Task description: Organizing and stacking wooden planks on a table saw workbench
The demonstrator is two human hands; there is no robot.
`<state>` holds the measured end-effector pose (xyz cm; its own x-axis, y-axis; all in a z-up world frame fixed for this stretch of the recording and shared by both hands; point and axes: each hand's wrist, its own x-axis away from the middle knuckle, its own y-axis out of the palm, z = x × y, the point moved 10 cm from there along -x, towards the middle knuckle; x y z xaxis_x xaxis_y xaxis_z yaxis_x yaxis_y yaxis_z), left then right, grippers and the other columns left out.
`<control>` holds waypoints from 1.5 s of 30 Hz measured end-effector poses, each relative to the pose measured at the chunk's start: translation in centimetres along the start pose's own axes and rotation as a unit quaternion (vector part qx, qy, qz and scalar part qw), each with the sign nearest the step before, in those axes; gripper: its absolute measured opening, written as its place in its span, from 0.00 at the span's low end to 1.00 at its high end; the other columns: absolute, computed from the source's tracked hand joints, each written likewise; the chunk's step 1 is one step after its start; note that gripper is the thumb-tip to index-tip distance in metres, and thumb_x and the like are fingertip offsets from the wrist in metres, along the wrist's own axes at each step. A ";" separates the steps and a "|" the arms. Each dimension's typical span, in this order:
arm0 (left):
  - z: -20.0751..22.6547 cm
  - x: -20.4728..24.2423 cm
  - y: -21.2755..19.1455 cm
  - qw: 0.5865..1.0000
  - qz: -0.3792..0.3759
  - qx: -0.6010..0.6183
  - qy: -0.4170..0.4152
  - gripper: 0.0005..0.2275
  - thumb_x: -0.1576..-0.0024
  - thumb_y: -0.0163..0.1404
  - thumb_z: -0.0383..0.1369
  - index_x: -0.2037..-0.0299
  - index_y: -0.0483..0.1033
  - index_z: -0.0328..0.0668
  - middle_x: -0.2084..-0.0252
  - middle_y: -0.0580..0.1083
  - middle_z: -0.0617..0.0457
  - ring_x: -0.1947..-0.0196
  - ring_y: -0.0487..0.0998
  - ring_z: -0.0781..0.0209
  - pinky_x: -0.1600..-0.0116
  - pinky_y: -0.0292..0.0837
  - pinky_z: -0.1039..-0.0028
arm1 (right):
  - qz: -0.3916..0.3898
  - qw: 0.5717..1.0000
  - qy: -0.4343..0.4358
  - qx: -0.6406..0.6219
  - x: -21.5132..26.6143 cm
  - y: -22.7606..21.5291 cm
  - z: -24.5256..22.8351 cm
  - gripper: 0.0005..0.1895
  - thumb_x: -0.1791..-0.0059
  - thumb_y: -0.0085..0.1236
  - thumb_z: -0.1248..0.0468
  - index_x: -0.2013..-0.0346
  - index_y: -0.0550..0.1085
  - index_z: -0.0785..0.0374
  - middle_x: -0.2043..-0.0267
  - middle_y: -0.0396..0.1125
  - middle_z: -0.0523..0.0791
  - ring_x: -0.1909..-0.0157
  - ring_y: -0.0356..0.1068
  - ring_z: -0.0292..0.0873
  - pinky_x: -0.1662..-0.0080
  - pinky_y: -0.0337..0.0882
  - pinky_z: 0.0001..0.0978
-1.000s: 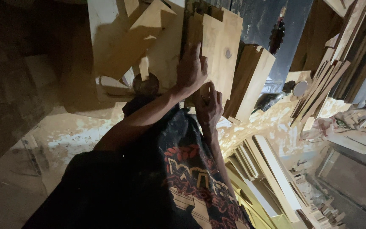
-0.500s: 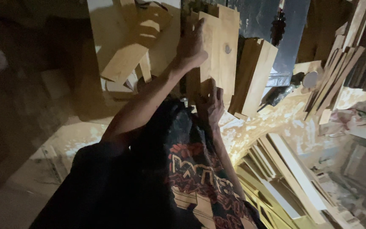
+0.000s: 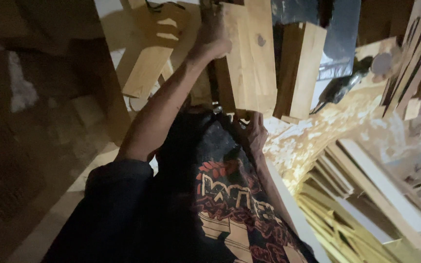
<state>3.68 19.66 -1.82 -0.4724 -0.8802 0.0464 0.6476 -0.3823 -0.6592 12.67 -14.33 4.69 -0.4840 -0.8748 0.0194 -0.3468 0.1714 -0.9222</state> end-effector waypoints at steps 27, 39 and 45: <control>2.5 0.0 -3.5 0.980 -0.139 -0.078 -0.122 0.50 0.55 0.82 0.31 0.28 0.55 0.33 0.20 0.58 0.41 0.27 0.73 0.31 0.37 0.80 0.49 | 0.056 0.980 -0.010 -0.192 0.7 -2.2 -1.7 0.12 0.45 0.71 0.63 0.50 0.76 0.56 0.51 0.76 0.44 0.55 0.82 0.41 0.55 0.83 0.36; -5.1 -4.2 1.1 0.970 -0.132 -0.205 -0.013 0.31 0.60 0.79 0.41 0.50 0.75 0.41 0.50 0.80 0.45 0.54 0.84 0.43 0.58 0.81 0.53 | 0.029 0.943 0.162 -0.289 6.4 1.0 6.6 0.09 0.43 0.68 0.57 0.49 0.84 0.53 0.52 0.82 0.40 0.53 0.78 0.37 0.50 0.72 0.30; -1.1 -2.1 -3.5 0.958 -0.134 -0.224 -0.117 0.38 0.64 0.83 0.48 0.42 0.82 0.48 0.43 0.84 0.48 0.43 0.85 0.44 0.45 0.82 0.57 | -0.028 0.920 0.126 -0.369 4.7 1.2 3.3 0.15 0.42 0.61 0.60 0.42 0.85 0.55 0.47 0.84 0.43 0.50 0.82 0.35 0.48 0.77 0.28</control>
<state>1.73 23.11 -0.42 -0.4045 -0.8266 0.3912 0.1755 -0.4900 -0.8539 12.62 -19.68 2.38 -0.5873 -0.7747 0.2345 -0.7835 0.4714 -0.4048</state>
